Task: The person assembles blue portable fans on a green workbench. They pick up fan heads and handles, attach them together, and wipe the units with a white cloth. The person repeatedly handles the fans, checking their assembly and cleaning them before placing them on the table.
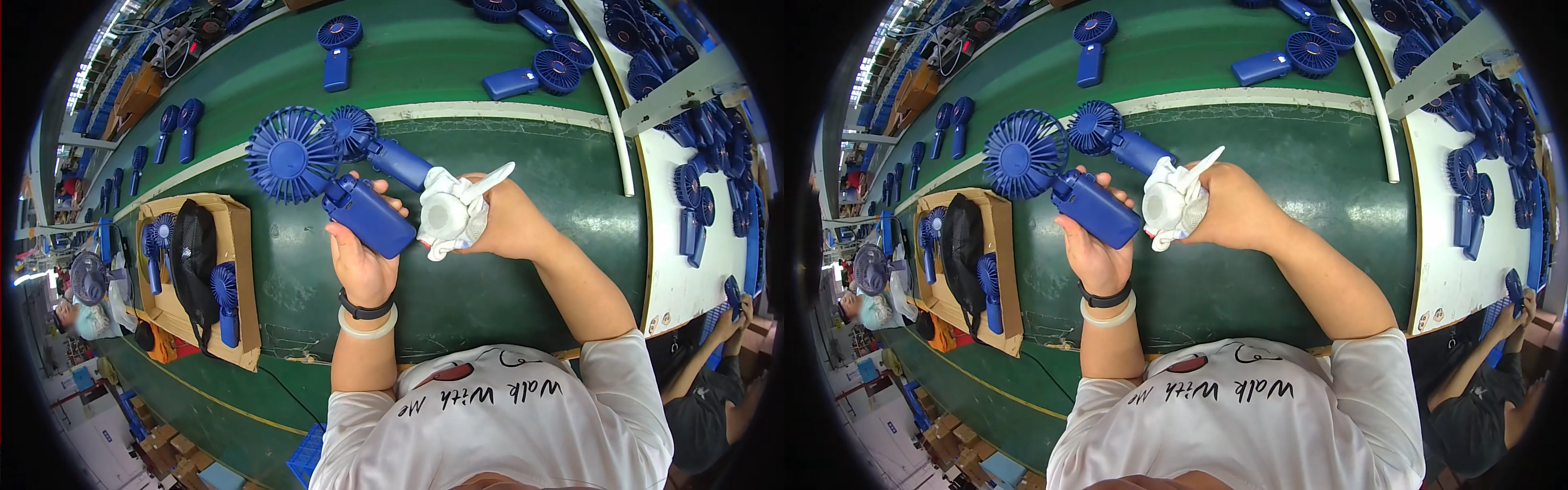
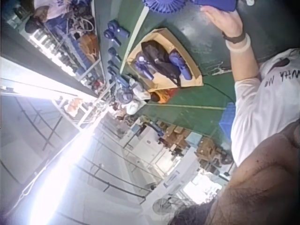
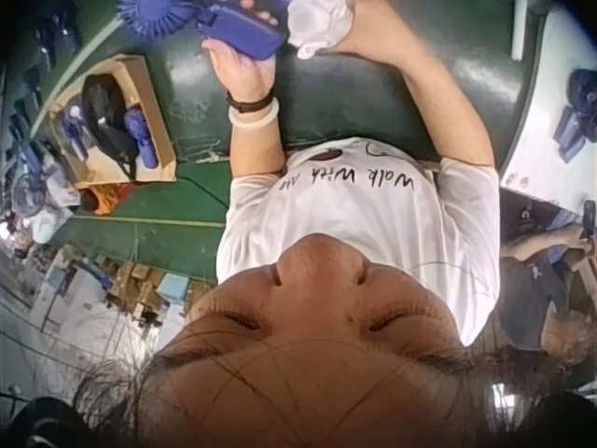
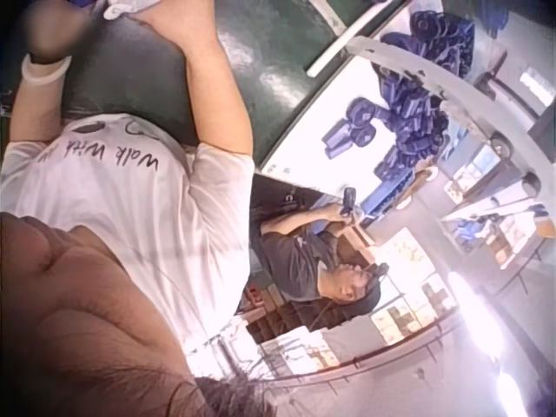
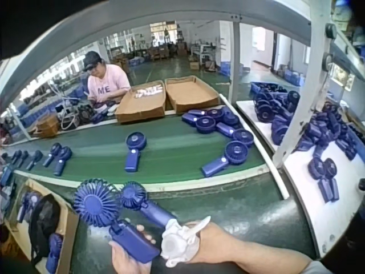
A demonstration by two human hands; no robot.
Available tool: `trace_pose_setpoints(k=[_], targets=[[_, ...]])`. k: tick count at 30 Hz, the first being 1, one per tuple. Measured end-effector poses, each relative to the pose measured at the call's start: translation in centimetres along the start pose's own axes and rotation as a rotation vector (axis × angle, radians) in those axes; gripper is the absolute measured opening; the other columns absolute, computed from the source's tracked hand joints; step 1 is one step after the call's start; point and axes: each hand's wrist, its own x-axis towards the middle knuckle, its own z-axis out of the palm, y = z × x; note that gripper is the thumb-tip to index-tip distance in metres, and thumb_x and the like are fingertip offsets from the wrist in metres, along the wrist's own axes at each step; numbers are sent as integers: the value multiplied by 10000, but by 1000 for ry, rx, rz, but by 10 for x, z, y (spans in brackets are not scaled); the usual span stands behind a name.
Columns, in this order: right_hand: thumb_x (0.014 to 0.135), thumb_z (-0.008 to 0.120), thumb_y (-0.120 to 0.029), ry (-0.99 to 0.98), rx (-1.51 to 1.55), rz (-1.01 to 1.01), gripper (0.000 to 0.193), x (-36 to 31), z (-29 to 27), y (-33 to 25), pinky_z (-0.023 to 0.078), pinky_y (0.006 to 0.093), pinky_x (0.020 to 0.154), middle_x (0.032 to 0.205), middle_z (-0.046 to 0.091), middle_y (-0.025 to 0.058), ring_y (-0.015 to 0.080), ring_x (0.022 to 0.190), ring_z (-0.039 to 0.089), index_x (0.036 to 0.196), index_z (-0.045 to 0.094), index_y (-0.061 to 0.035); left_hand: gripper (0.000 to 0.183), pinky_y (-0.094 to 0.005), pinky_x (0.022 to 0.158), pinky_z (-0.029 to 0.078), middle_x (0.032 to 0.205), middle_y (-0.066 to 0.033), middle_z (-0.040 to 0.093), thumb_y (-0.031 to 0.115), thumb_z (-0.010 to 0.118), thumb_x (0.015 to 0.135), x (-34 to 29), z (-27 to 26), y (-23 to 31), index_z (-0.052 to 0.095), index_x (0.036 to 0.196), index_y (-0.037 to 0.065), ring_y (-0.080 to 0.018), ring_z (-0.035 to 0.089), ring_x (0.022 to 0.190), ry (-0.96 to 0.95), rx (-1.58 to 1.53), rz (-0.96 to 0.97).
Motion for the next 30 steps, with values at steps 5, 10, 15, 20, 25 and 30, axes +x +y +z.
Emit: trace_pose_setpoints(k=[5, 10, 15, 20, 25, 30], targets=[[555, 821, -132, 51, 63, 3, 455, -3, -11, -2, 487, 315, 780, 915, 660, 83, 189, 841, 634, 955, 631, -26, 485, -369, 804, 498, 1179, -155, 530, 380, 353, 984, 4, -23, 18, 391, 1286, 4, -240, 581, 921, 216, 79, -95], [533, 822, -80, 149, 55, 18, 586, -22, -45, 10, 477, 306, 810, 974, 632, 50, 145, 891, 603, 1060, 572, -31, 377, -382, 877, 497, 1118, -200, 548, 160, 393, 964, 0, -70, 57, 396, 1228, -110, -292, 577, 1009, 386, 298, -257], [526, 812, -49, 200, 83, 108, 590, -31, -66, 13, 477, 305, 811, 975, 627, 47, 140, 901, 598, 1064, 572, -32, 376, -415, 910, 395, 1040, -187, 566, 56, 571, 845, -10, -61, 57, 481, 1189, -65, -351, 518, 1011, 346, 2298, 396], [541, 813, -76, 182, 54, -9, 565, -28, -50, 10, 478, 307, 806, 1004, 618, 59, 152, 911, 600, 1053, 580, -26, 450, -405, 783, 429, 856, -163, 589, 183, 593, 850, 28, 16, 11, 493, 1283, 111, -336, 537, 833, -176, 1843, 51], [542, 827, -115, 121, 47, -5, 535, -36, -41, 6, 479, 312, 799, 996, 604, 73, 174, 911, 605, 1018, 599, -21, 431, -423, 783, 447, 992, -239, 518, 302, 644, 811, 47, -5, -24, 509, 1218, 251, -379, 515, 842, -199, 2006, -52], [546, 827, -159, 123, 36, 25, 523, -43, -42, 10, 468, 341, 809, 969, 622, 80, 214, 903, 608, 1004, 606, -36, 505, -382, 787, 484, 1052, -206, 507, 65, 657, 771, 29, -7, -8, 445, 1223, 147, -341, 569, 921, -98, 1737, -55]])
